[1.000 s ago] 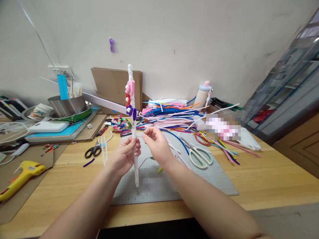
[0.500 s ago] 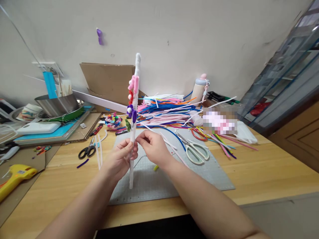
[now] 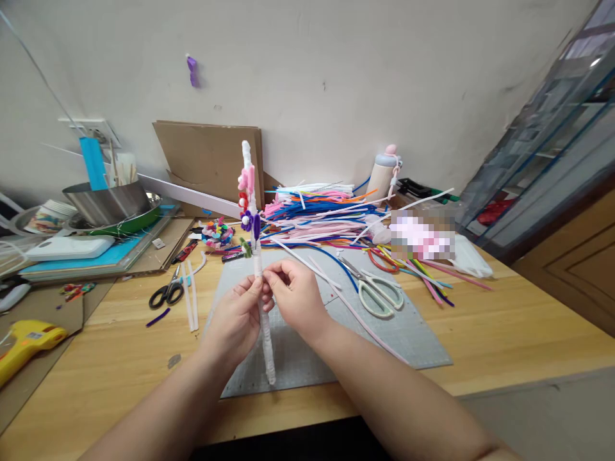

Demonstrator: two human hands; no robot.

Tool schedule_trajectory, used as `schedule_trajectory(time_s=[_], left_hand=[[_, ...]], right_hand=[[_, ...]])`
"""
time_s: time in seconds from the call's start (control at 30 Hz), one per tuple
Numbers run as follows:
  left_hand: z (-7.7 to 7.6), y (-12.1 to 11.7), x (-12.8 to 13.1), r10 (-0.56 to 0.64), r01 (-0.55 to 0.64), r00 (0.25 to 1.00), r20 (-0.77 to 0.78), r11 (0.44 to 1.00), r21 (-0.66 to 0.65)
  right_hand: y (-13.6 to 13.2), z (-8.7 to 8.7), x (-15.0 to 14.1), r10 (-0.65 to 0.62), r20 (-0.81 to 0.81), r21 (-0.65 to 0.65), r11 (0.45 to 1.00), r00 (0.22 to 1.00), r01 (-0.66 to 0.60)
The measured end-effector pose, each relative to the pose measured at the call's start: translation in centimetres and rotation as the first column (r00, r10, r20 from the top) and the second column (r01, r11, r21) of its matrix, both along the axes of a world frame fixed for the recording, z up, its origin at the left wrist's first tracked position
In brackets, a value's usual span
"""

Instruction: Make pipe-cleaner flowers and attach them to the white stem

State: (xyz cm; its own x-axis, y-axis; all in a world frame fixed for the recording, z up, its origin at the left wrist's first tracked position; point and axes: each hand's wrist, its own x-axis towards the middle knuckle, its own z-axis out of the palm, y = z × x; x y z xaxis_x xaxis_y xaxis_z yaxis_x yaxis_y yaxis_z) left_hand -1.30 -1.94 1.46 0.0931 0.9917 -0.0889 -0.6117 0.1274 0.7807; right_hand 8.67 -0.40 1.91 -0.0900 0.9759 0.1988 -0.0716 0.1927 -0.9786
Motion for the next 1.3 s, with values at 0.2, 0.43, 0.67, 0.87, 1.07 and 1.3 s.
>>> schedule_trajectory(time_s=[0.2, 0.43, 0.67, 0.87, 1.07, 1.3], left_hand=[[-0.5, 0.0, 0.0, -0.025, 0.027, 0.998, 0.056, 0.999, -0.032], [-0.2, -0.1, -0.6, -0.028, 0.039, 0.996, 0.085, 0.992, -0.12], [0.1, 0.6, -1.5, -0.108, 0.138, 0.979, 0.175, 0.976, -0.17], [0.2, 0.8, -1.7, -0.119, 0.161, 0.954, 0.276, 0.978, -0.136], [0.3, 0.9, -1.9, -0.114, 0.189, 0.925, 0.362, 0.965, -0.179], [0.4, 1.1, -2.0, -0.118, 0.183, 0.932, 0.343, 0.969, -0.165]], right_hand=[[0.2, -0.4, -0.3, 0.029, -0.031, -0.079, 0.996, 0.999, -0.032], [0.6, -0.8, -0.1, 0.069, -0.056, -0.093, 0.993, 0.996, -0.074], [0.9, -0.6, 0.6, 0.065, -0.04, -0.067, 0.995, 0.997, -0.068], [0.6, 0.0, 0.8, 0.144, -0.133, -0.105, 0.982, 0.981, -0.159], [1.2, -0.3, 1.3, 0.251, -0.049, -0.072, 0.964, 0.967, -0.254], [0.2, -1.2, -0.1, -0.101, 0.175, 0.33, 0.943, 0.979, 0.038]])
